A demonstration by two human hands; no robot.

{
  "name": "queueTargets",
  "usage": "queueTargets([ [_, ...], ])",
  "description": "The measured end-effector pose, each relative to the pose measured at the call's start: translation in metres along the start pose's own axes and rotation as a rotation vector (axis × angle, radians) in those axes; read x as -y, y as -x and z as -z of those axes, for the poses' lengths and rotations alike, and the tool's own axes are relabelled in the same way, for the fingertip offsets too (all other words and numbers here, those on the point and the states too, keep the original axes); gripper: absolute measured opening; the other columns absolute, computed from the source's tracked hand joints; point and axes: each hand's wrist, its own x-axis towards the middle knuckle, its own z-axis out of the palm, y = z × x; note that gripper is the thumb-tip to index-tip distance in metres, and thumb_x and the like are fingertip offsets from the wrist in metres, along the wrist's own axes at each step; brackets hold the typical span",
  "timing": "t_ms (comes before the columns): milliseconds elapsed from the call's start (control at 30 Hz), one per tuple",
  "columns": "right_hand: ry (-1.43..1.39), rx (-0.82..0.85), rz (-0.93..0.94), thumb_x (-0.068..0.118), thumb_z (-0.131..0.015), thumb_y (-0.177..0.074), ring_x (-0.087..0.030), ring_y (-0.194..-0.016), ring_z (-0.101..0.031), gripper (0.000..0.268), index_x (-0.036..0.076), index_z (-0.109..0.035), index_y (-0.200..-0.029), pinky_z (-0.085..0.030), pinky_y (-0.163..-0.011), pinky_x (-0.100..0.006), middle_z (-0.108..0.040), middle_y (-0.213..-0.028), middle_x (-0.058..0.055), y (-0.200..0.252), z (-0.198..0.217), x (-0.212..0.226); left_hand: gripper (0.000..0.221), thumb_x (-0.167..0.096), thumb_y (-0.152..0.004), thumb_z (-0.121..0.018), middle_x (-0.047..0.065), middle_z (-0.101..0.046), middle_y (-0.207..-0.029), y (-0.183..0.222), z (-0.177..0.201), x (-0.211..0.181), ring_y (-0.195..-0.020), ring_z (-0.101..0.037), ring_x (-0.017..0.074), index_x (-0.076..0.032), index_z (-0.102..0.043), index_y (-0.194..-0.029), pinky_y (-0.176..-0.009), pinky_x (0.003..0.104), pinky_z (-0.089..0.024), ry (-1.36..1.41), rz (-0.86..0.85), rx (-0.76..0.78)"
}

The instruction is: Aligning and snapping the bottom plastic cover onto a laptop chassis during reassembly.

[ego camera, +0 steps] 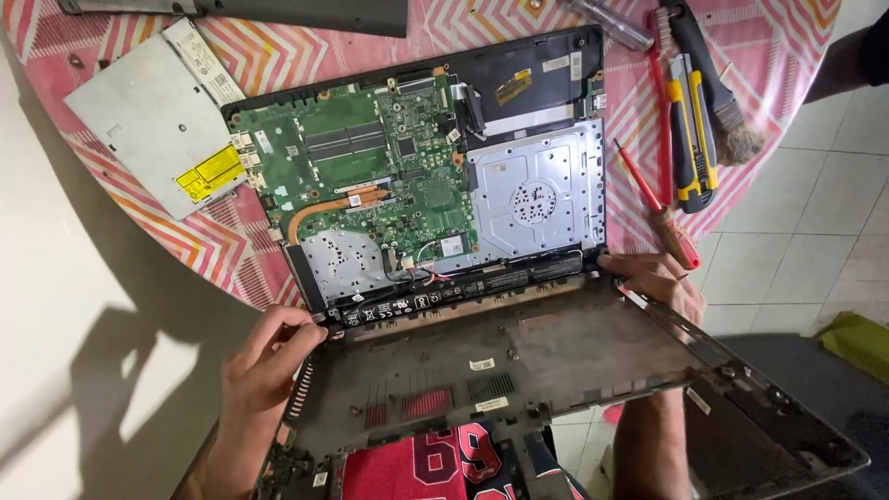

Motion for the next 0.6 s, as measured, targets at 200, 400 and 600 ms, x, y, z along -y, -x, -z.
queueTargets([
  [200, -0.223, -0.017, 0.138, 0.020, -0.058, -0.103, -0.032, -0.097, -0.072, 0.021, 0.003, -0.048, -0.095, -0.057, -0.086, -0.040, -0.072, -0.106, -0.024, -0.013, -0.008, -0.012, 0.026, -0.010, -0.098, -0.069, 0.001, -0.069, -0.117, 0.007, 0.012, 0.012, -0.096, -0.067, 0.0192, -0.024, -0.067, -0.120, -0.075, 0.032, -0.049, 0.111, 0.087, 0.170],
  [400, -0.264, -0.004, 0.241, 0.022, -0.043, -0.109, -0.038, -0.098, -0.067, 0.025, -0.001, -0.045, -0.097, -0.033, -0.135, -0.074, -0.065, -0.100, -0.032, -0.012, -0.014, -0.012, 0.023, 0.003, -0.093, -0.074, 0.008, -0.063, -0.101, -0.010, 0.023, -0.004, -0.082, -0.061, 0.0220, -0.007, -0.061, -0.110, -0.069, 0.033, -0.047, 0.142, -0.043, 0.036],
  [600, -0.310, 0.178, 0.155, 0.029, -0.048, -0.100, -0.056, -0.126, -0.061, 0.039, -0.007, -0.054, -0.085, -0.042, -0.119, -0.061, -0.066, -0.111, -0.035, 0.020, -0.004, -0.085, 0.023, -0.004, -0.088, -0.075, -0.001, -0.070, -0.083, 0.005, -0.006, 0.009, -0.051, -0.054, 0.0204, -0.022, -0.080, -0.101, -0.049, 0.030, -0.050, 0.017, -0.015, -0.296],
])
